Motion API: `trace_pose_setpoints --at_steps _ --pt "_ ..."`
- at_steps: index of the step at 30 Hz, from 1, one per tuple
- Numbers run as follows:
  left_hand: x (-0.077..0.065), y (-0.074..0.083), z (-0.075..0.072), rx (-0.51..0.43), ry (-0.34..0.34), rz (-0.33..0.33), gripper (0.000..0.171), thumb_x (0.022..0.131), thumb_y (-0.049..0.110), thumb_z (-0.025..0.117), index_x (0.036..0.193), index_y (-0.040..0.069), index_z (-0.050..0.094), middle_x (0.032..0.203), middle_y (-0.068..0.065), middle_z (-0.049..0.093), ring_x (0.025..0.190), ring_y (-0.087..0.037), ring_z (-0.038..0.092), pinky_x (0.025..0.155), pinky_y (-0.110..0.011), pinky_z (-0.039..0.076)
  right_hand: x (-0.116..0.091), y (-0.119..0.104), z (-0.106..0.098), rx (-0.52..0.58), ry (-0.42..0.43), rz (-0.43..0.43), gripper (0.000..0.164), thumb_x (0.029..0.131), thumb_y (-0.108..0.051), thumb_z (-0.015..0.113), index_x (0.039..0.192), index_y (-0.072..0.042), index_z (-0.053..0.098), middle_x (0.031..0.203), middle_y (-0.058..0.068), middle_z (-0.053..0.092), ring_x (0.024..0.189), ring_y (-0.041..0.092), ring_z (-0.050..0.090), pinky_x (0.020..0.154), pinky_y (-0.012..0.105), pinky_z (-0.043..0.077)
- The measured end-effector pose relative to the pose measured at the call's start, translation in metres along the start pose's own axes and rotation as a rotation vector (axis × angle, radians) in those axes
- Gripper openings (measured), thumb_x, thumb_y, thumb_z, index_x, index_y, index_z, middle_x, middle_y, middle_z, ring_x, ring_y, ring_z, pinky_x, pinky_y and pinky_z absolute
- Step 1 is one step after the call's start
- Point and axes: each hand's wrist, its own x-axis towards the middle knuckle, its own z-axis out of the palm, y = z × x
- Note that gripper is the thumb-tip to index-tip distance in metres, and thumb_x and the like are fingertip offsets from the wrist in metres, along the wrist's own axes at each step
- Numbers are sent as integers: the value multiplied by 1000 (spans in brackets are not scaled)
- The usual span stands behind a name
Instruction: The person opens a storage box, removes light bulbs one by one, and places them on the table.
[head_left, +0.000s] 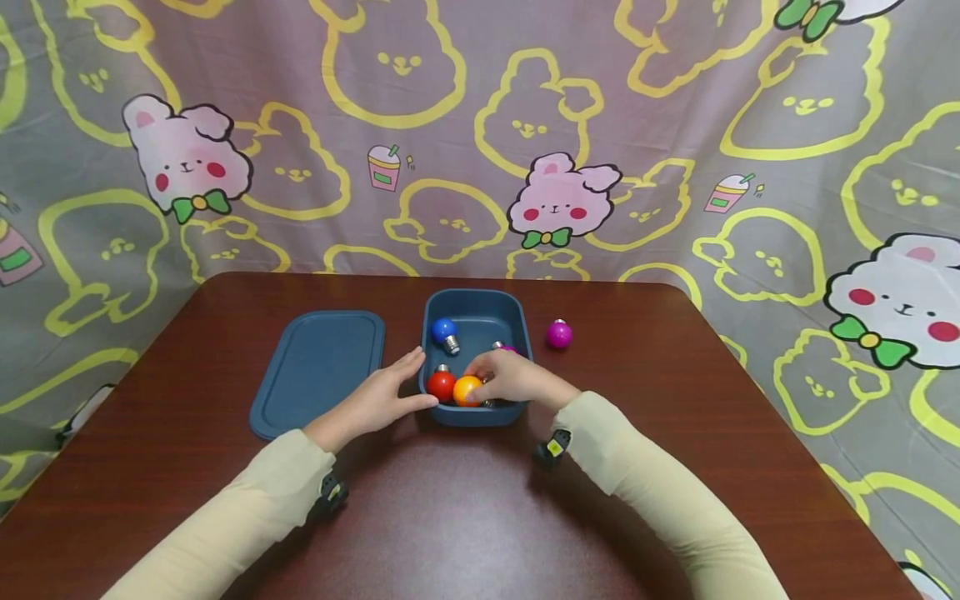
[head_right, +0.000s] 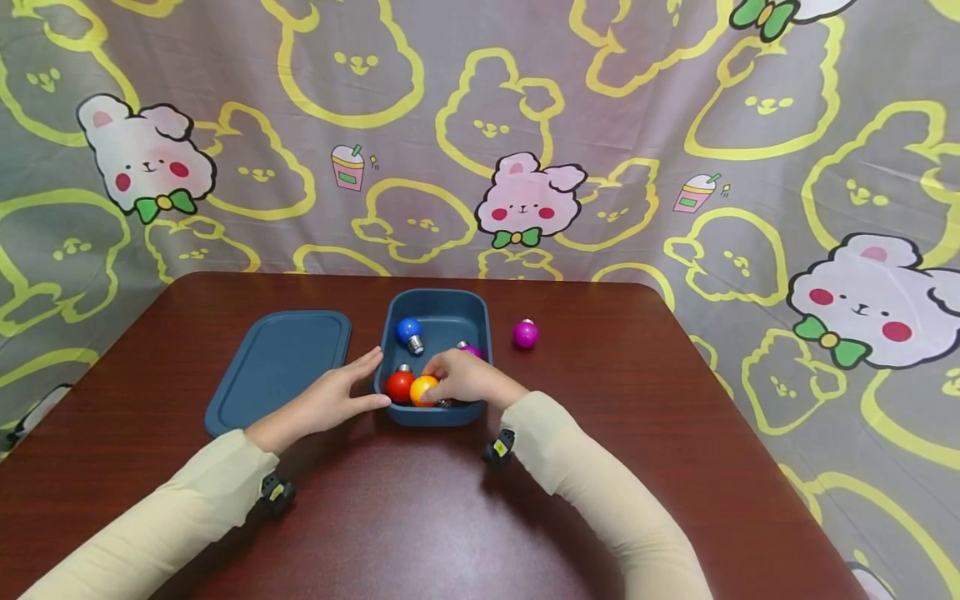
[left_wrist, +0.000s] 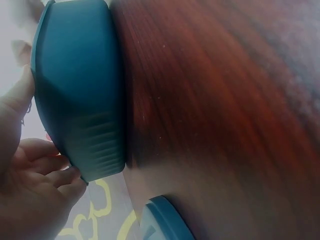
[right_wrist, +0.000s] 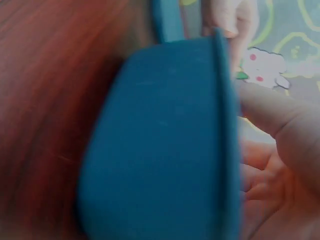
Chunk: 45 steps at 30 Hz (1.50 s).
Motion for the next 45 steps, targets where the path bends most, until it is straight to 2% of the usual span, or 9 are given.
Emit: trace_pose_setpoints --at_steps 7,12,16,20,22,28,35,40,45 --pt "0 0 0 -6 -1 -4 78 84 37 67 143 2 29 149 -12 21 134 -30 24 100 -51 28 -14 1 -28 129 178 -30 43 82 -21 71 122 -8 59 113 6 60 95 22 55 77 30 49" --pt "-1 0 0 4 4 6 79 83 37 67 143 1 29 149 -14 22 134 -31 24 100 -51 28 -26 9 -54 256 305 -53 49 84 -14 67 131 -10 53 110 10 59 90 27 57 75 32 51" --pt "-1 0 0 2 6 5 80 83 36 67 143 1 28 149 -14 22 134 -31 23 100 -51 28 -36 21 -75 334 405 -19 49 86 -14 65 133 -12 51 110 11 58 91 29 56 79 34 50" --pt "0 -1 0 -4 5 1 79 84 36 67 143 2 28 149 -14 22 134 -31 23 100 -51 28 -41 40 -89 384 517 22 44 86 -10 63 129 -7 51 113 16 54 94 30 55 80 35 50" --pt "0 -1 0 -5 5 4 79 84 36 67 143 1 28 149 -14 22 134 -31 23 100 -51 28 -42 50 -93 407 573 27 41 87 -8 61 126 -3 50 114 18 54 95 30 54 80 31 50" --pt "-1 -1 0 4 3 11 79 83 36 67 143 0 28 149 -15 22 133 -32 23 100 -51 28 -44 77 -96 449 695 48 41 86 -4 60 123 4 43 115 25 50 96 29 51 77 21 45" --pt "-1 -2 0 -3 3 6 79 83 36 68 143 1 29 149 -14 22 134 -31 23 100 -51 28 -44 105 -92 440 762 137 45 86 -3 60 126 6 44 113 25 49 92 25 49 73 18 41" --pt "-1 -2 0 1 7 14 79 83 37 68 142 1 30 149 -14 22 134 -31 23 100 -51 28 -44 121 -88 366 784 204 43 85 -5 63 122 7 46 112 26 52 94 29 50 73 20 41" --pt "-1 -2 0 -6 7 7 78 84 36 67 143 2 29 149 -12 22 134 -30 23 100 -50 28 -42 136 -81 294 775 296 43 85 -12 65 120 5 46 113 24 52 97 33 51 79 30 43"
